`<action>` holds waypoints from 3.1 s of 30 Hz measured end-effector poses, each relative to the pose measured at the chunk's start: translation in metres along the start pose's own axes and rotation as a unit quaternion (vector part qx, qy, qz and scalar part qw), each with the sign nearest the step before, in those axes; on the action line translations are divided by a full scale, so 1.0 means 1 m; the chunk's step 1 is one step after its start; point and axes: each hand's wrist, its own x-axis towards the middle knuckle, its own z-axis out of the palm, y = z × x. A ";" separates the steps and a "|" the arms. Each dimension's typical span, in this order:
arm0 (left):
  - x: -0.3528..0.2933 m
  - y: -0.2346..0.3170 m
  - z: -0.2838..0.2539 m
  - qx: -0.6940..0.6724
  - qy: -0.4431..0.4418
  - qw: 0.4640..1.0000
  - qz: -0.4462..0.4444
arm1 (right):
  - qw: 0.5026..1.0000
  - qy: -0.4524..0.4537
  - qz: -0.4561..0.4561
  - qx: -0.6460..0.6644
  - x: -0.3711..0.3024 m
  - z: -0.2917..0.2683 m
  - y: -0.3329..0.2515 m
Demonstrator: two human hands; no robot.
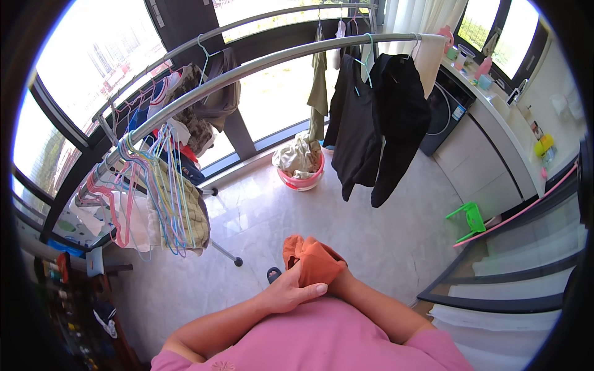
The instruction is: The person picks up several pieces of clothing from a bench, places each on a hanger, and hangs them on a drying rack. The person handles an orange shirt, a brown garment, a dark garment, and a white shirt with a graphic, repeating the same sequence for each item.
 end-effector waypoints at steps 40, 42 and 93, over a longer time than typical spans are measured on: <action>0.030 0.023 -0.049 0.510 -0.022 0.835 0.208 | 0.965 0.113 0.234 0.037 -0.062 -0.026 0.033; 0.019 0.040 -0.048 0.535 -0.036 0.817 0.210 | 0.974 0.141 0.167 0.059 -0.028 -0.049 0.020; 0.044 -0.061 -0.039 0.000 0.097 0.993 0.072 | 0.948 0.187 -0.251 0.052 0.010 -0.078 -0.086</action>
